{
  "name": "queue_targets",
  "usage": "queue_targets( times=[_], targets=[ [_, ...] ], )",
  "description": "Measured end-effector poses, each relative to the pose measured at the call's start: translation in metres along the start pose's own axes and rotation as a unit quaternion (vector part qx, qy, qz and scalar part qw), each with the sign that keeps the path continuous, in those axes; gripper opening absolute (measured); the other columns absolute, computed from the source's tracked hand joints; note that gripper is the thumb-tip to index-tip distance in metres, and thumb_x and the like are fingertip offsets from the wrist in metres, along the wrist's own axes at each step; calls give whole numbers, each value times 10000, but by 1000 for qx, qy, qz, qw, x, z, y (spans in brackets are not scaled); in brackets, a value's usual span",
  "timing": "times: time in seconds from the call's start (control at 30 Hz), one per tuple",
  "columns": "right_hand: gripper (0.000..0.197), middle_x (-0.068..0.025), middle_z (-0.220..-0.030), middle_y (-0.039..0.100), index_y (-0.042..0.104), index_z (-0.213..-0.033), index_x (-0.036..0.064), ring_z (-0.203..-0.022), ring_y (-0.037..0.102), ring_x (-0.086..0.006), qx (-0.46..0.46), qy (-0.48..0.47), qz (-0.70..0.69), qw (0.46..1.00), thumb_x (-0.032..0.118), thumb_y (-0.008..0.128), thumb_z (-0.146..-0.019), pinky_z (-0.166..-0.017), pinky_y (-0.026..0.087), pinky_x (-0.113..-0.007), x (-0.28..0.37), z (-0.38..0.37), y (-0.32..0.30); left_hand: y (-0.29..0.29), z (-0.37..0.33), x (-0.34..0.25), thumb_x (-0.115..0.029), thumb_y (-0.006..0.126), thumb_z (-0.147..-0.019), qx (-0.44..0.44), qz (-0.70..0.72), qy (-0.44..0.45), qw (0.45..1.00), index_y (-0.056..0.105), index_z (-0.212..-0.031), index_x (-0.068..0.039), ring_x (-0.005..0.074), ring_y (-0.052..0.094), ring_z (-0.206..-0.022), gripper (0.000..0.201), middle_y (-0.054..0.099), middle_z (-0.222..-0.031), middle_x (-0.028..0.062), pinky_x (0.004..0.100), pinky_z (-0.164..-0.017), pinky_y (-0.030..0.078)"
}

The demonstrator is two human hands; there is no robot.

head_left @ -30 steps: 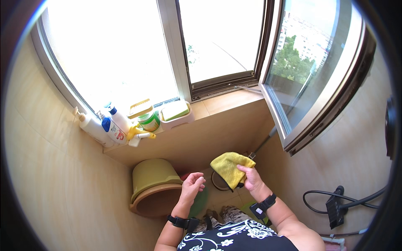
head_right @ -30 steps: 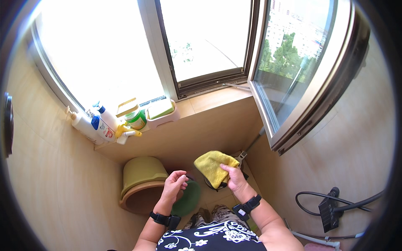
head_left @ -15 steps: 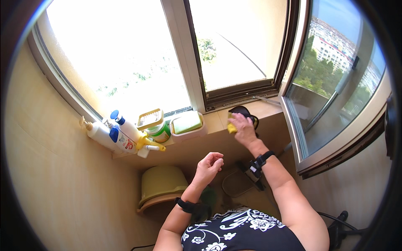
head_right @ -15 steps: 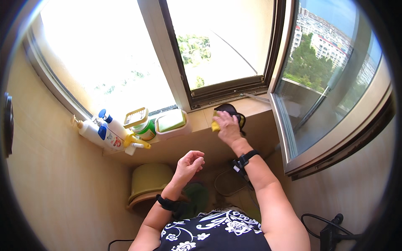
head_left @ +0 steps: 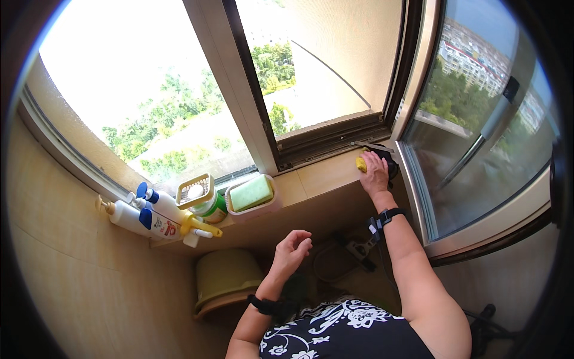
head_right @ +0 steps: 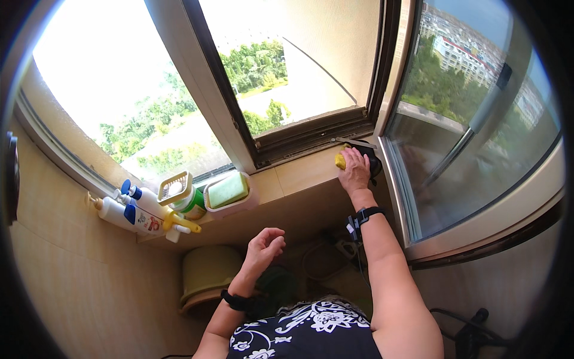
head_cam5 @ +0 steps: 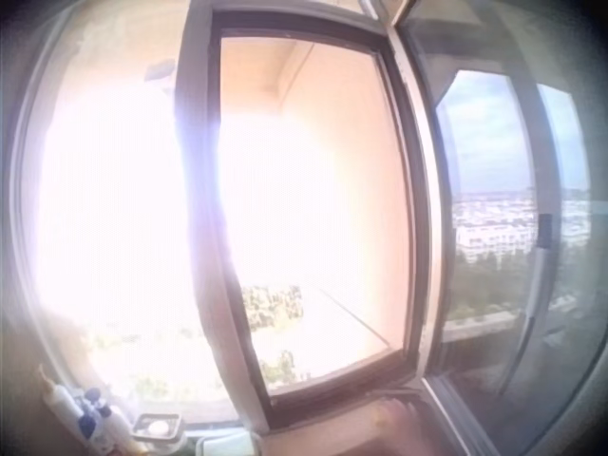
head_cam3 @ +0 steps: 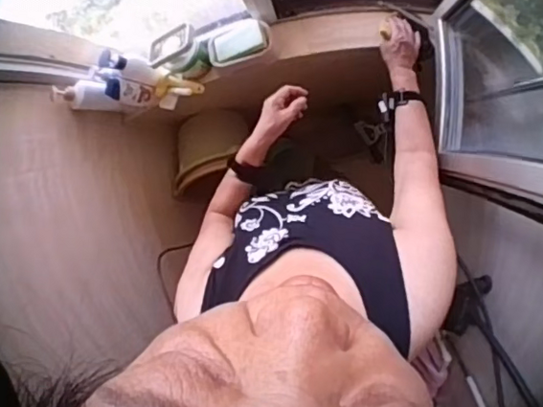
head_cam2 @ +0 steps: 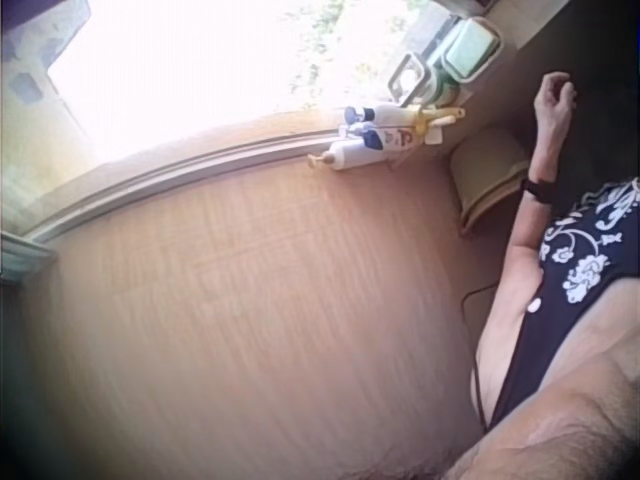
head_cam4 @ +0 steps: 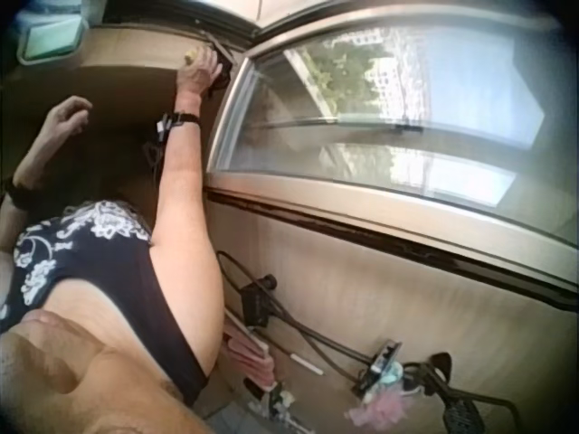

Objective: The person wipes the window ledge and window frame with a cloth, moving aside bottles of toiletries and a soap dish.

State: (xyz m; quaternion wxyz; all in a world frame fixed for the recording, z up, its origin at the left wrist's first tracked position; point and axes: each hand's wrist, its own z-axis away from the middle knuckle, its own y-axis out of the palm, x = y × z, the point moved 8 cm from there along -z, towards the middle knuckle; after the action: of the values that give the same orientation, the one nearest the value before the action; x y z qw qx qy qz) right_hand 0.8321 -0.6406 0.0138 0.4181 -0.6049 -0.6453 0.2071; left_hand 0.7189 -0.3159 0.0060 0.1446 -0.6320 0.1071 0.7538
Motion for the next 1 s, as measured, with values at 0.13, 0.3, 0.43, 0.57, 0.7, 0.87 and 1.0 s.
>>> queue_targets(
  times=[0.13, 0.3, 0.43, 0.57, 0.7, 0.87, 1.0],
  targets=[
    [383, -54, -1297, 629, 654, -1185, 132, -1282, 531, -233, 37, -100, -96, 990, 152, 618, -804, -1127, 319, -442, 104, 24, 16, 7, -5, -5, -108, 631, -947, 5, 2, 0, 1000, 636, -1091, -6, 79, 617, -759, 177, 659, -854, 27, 234, -661, 519],
    [435, -54, -1308, 629, 644, -1201, 136, -1287, 535, -232, 111, -251, -185, 944, 132, 609, -767, -1125, 335, -434, 208, 53, 27, 20, -20, -16, -118, 627, -949, 33, 16, 38, 999, 627, -1105, -27, 71, 596, -732, 180, 645, -822, 11, 219, -663, 497],
    [454, -21, -1326, 622, 641, -1223, 173, -1303, 523, -203, 123, -222, -148, 956, 103, 616, -775, -1122, 342, -440, 153, 32, 14, 12, -18, -19, -108, 627, -949, 26, -13, 51, 998, 629, -1100, -24, 71, 597, -744, 173, 647, -836, 16, 220, -666, 500],
    [389, -43, -1327, 621, 657, -1204, 155, -1305, 515, -235, 45, -67, -47, 996, 134, 612, -818, -1122, 328, -442, 49, 5, 8, 4, -24, -13, -102, 647, -932, 1, -44, 42, 998, 644, -1071, -13, 86, 616, -759, 165, 660, -850, 42, 240, -677, 514],
    [377, -57, -1316, 625, 658, -1196, 130, -1306, 515, -231, 47, -110, -80, 990, 195, 631, -825, -1125, 323, -444, 104, 23, 15, 6, -47, -28, -94, 670, -898, -85, -156, 173, 969, 650, -1058, -19, 163, 659, -808, 178, 673, -929, 92, 293, -737, 535],
    [327, -17, -1267, 660, 669, -1179, 149, -1248, 574, -188, 51, -231, -203, 950, 193, 599, -863, -1093, 382, -433, 161, 47, 14, 12, -95, -68, -88, 685, -871, -175, -237, 321, 900, 633, -920, -59, 317, 630, -762, 77, 634, -883, 143, 378, -669, 513],
    [398, -22, -1309, 634, 660, -1196, 169, -1299, 524, -197, 77, -128, -107, 983, 128, 630, -801, -1124, 332, -422, 83, 14, 4, 5, -130, -48, -96, 687, -871, -211, -250, 342, 881, 621, -898, -50, 314, 623, -735, 85, 619, -806, 132, 374, -633, 507]
  ],
)
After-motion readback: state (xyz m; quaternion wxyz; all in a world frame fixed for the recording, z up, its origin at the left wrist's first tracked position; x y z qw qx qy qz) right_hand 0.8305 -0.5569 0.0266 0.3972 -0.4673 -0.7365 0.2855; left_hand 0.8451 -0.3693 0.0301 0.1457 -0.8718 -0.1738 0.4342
